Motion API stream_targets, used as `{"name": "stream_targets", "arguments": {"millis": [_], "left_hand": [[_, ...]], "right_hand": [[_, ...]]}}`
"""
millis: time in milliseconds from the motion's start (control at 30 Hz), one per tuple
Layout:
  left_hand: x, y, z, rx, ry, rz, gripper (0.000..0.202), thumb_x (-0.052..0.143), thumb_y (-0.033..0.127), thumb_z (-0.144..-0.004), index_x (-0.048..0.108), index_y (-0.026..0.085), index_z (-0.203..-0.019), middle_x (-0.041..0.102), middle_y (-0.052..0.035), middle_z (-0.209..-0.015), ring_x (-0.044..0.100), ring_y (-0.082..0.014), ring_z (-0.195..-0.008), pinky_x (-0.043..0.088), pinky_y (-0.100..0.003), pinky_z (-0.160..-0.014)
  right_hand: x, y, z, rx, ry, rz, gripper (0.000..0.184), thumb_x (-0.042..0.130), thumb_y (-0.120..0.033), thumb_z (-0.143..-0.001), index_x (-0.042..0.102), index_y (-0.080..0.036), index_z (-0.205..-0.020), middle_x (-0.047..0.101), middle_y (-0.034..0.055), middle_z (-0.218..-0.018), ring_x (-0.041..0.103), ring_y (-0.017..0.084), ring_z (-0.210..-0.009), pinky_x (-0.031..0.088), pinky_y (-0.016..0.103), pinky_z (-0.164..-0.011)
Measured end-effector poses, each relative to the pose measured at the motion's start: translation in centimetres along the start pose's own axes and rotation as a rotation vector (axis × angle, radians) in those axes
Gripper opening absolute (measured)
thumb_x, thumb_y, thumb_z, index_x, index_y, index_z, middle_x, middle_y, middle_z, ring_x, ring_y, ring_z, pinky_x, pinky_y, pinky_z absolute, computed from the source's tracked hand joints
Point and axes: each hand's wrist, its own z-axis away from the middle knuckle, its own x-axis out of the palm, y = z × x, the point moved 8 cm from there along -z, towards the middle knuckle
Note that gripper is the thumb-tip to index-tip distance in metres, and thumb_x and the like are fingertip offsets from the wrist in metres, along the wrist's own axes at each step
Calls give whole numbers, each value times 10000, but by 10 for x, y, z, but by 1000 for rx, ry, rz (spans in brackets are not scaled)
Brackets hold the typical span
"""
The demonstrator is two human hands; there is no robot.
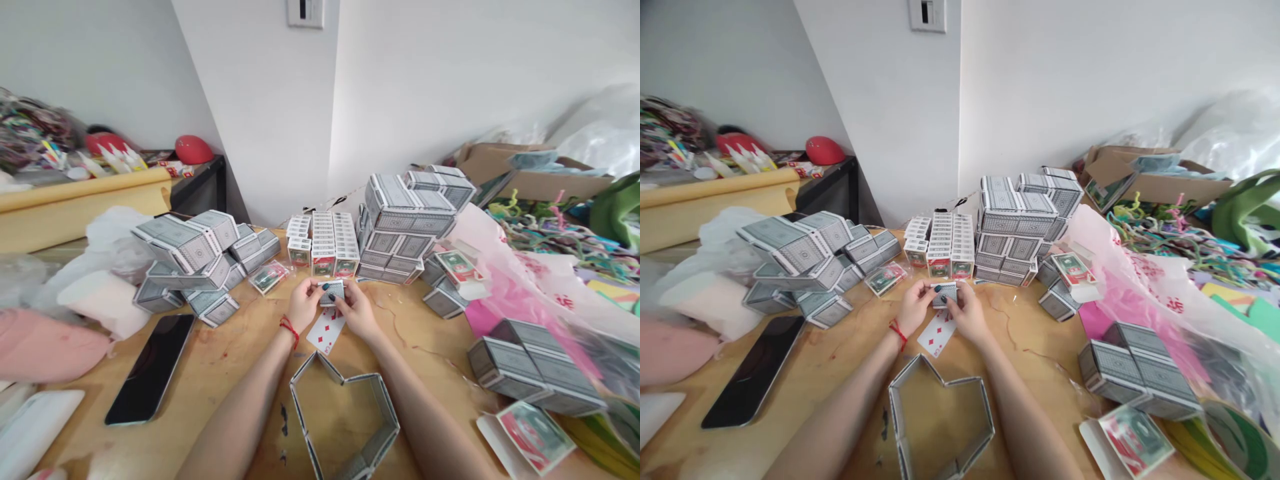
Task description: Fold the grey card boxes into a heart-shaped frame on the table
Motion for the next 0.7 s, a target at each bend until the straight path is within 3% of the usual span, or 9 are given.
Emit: {"name": "stream_targets", "arguments": {"millis": [100, 300, 500, 700], "left_hand": [[1, 1, 1, -6, 8, -12, 91, 543, 241, -732, 532, 156, -704, 549, 7, -663, 503, -115, -620, 405, -234, -613], [3, 7, 5, 5, 2, -10, 187, 512, 304, -767, 478, 163, -650, 487, 30, -608, 454, -103, -573, 371, -220, -564], [7, 15, 12, 77, 80, -320, 180, 389, 309, -858, 454, 183, -746, 523, 7, -650, 498, -128, -598, 344, -226, -543], [14, 13, 13, 80, 69, -532, 169, 336, 295, -874, 442, 197, -785, 536, -11, -648, 521, -151, -582, 281, -232, -502]], "right_hand": [[2, 3, -2, 38, -21, -84, 158, 527, -300, -761, 456, -216, -874, 530, -36, -650, 505, 100, -448, 421, 231, -431], [6, 3, -3, 130, -60, -194, 166, 580, -312, -707, 458, -215, -767, 574, -43, -586, 507, 107, -378, 400, 235, -383], [7, 4, 0, 176, -20, -170, 208, 533, -409, -749, 455, -217, -759, 569, -46, -500, 495, 120, -328, 360, 227, -334], [0, 5, 4, 191, 102, 30, 316, 430, -515, -807, 431, -224, -684, 498, -48, -394, 420, 116, -282, 277, 221, -299]]}}
